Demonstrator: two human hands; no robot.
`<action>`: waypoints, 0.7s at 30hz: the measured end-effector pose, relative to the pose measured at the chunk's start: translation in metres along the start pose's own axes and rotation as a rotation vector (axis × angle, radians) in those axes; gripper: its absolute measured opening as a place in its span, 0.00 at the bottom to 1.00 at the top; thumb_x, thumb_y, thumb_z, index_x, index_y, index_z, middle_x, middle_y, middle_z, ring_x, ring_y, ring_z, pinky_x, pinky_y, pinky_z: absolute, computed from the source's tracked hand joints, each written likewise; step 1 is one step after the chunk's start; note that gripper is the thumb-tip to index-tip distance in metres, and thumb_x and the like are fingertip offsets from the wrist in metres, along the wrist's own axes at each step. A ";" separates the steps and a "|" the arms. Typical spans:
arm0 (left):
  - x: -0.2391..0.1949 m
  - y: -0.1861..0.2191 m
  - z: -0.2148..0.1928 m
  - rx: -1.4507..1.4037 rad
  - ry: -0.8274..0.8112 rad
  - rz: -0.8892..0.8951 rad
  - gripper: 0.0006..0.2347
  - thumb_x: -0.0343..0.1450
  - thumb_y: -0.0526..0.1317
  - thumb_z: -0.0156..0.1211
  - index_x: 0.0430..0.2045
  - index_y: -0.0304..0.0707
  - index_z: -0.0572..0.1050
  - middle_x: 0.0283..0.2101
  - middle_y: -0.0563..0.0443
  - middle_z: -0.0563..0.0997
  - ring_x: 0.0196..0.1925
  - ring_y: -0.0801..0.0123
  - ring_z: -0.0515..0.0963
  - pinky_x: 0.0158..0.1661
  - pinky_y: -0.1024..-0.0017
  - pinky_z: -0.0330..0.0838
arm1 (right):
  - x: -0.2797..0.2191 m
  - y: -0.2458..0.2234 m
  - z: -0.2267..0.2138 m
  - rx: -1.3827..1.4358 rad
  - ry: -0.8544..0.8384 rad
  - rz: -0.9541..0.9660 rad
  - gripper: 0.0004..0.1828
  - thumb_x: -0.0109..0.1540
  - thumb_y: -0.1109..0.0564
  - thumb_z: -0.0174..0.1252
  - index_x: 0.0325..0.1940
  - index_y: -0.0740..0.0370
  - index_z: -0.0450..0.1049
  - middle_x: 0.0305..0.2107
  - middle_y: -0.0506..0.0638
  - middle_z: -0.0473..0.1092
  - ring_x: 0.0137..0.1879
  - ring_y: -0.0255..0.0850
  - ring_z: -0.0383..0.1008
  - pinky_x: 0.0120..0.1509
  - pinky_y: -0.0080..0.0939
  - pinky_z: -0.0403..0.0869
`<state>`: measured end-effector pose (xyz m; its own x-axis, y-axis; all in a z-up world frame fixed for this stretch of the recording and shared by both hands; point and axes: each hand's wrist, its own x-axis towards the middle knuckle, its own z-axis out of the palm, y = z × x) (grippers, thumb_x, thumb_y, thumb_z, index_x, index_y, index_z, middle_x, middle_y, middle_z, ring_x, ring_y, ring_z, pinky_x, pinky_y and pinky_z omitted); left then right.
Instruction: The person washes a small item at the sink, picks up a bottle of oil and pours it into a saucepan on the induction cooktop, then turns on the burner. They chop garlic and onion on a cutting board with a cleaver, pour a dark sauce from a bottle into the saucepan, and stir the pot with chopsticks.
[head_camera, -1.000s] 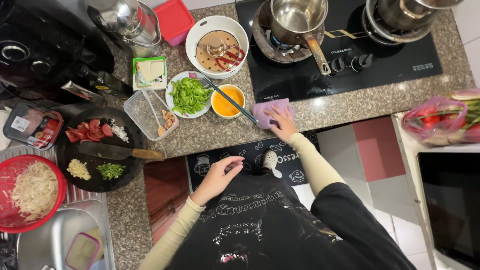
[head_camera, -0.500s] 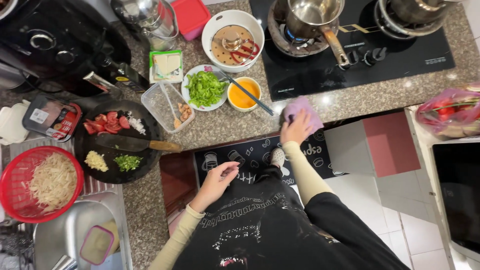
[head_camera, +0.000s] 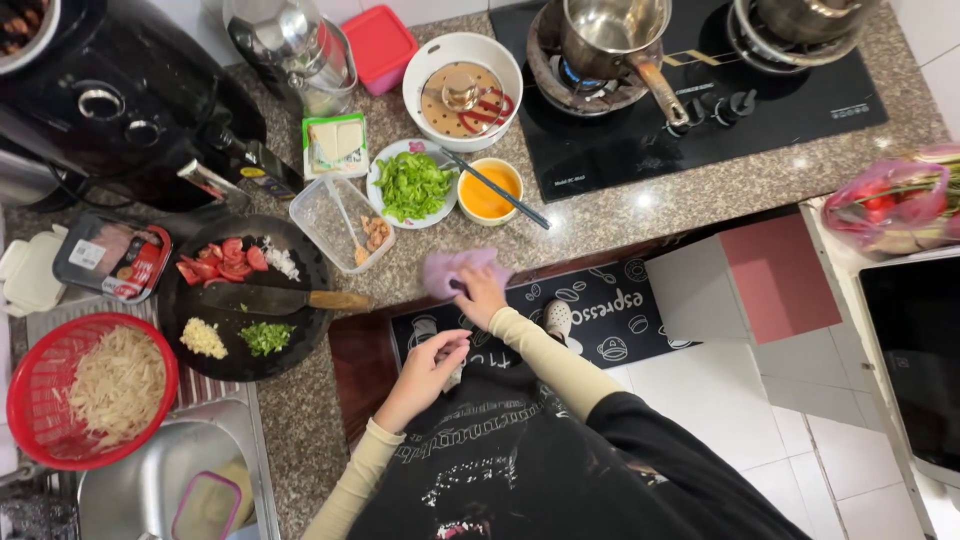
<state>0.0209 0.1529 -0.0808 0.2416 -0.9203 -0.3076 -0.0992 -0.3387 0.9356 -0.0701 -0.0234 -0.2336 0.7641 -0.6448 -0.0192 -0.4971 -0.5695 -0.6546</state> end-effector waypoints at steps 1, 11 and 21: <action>0.002 0.002 -0.002 0.004 -0.005 0.010 0.14 0.72 0.38 0.61 0.51 0.34 0.78 0.40 0.49 0.86 0.42 0.73 0.83 0.46 0.74 0.78 | 0.004 0.005 -0.002 -0.004 0.011 0.001 0.28 0.59 0.51 0.60 0.63 0.57 0.70 0.59 0.59 0.70 0.70 0.59 0.66 0.79 0.56 0.60; 0.016 0.012 -0.006 0.052 0.075 0.025 0.14 0.72 0.39 0.61 0.51 0.36 0.79 0.41 0.49 0.87 0.42 0.73 0.84 0.46 0.73 0.77 | -0.047 0.104 -0.172 0.490 0.159 0.461 0.27 0.62 0.53 0.56 0.64 0.65 0.69 0.52 0.62 0.75 0.56 0.50 0.78 0.61 0.45 0.76; 0.082 0.043 0.060 0.073 0.065 0.028 0.14 0.72 0.40 0.62 0.50 0.35 0.79 0.39 0.50 0.87 0.40 0.74 0.84 0.44 0.75 0.77 | 0.019 0.142 -0.198 -0.202 0.213 0.050 0.43 0.58 0.42 0.64 0.73 0.56 0.59 0.65 0.66 0.61 0.70 0.63 0.58 0.70 0.71 0.60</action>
<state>-0.0210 0.0510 -0.0766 0.3000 -0.9157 -0.2673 -0.1767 -0.3287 0.9277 -0.2073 -0.2179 -0.1775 0.6437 -0.7549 0.1253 -0.6202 -0.6105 -0.4925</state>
